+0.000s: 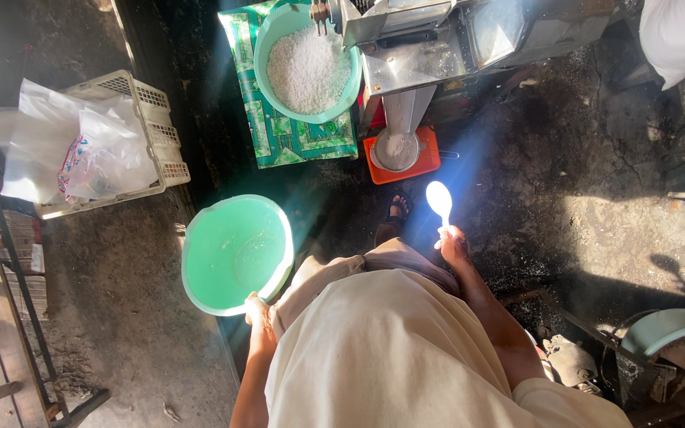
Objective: The person adds water to shredded coconut in a bowl and then scoops the mixture into a processing machine.
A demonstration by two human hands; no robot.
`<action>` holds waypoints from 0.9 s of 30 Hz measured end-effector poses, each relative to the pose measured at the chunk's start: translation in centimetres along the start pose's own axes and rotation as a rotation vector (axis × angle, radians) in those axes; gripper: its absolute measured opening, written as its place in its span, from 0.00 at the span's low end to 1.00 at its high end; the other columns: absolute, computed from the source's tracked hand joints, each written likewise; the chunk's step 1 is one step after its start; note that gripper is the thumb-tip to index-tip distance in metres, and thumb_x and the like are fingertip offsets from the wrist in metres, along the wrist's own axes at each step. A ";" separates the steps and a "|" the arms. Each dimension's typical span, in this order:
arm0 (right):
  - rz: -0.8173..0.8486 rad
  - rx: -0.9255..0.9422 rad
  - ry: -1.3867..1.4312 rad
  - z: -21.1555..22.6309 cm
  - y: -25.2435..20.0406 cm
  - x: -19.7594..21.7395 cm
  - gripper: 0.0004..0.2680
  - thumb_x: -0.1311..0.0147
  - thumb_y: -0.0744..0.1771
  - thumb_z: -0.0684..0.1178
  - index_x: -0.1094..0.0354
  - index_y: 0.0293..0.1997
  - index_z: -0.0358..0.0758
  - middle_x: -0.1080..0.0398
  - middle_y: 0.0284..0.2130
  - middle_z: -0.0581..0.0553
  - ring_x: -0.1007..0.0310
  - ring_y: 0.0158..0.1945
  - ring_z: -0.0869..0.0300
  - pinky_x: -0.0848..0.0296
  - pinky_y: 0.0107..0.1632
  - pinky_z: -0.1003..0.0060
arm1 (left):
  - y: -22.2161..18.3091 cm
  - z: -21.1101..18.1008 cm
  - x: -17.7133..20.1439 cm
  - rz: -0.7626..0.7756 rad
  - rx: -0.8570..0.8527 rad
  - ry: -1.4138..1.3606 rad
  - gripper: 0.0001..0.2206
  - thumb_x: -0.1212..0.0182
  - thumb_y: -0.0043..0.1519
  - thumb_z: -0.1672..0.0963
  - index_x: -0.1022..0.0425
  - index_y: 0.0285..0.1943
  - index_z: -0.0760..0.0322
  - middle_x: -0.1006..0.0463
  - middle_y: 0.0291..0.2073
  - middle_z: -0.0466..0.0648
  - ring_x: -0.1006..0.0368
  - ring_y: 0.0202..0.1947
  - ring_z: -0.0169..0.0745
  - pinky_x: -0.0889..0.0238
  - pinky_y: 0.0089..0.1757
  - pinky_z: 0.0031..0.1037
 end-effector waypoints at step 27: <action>-0.006 0.021 -0.025 0.8 0.5 -0.4 0.15 0.62 0.68 0.56 0.32 0.41 0.34 0.22 0.27 0.40 0.24 0.39 0.43 0.32 0.46 0.49 | -0.7 -1.2 -0.6 0.028 -0.024 -0.168 0.12 0.40 0.52 0.52 0.30 0.42 0.56 0.18 0.30 0.49 0.27 0.26 0.45 0.38 0.30 0.33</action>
Point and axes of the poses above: each hand's wrist, its own y-axis towards the middle knuckle, its own x-axis out of the back of the hand, z = x × y, the point moved 10 cm from there along y, towards the middle knuckle
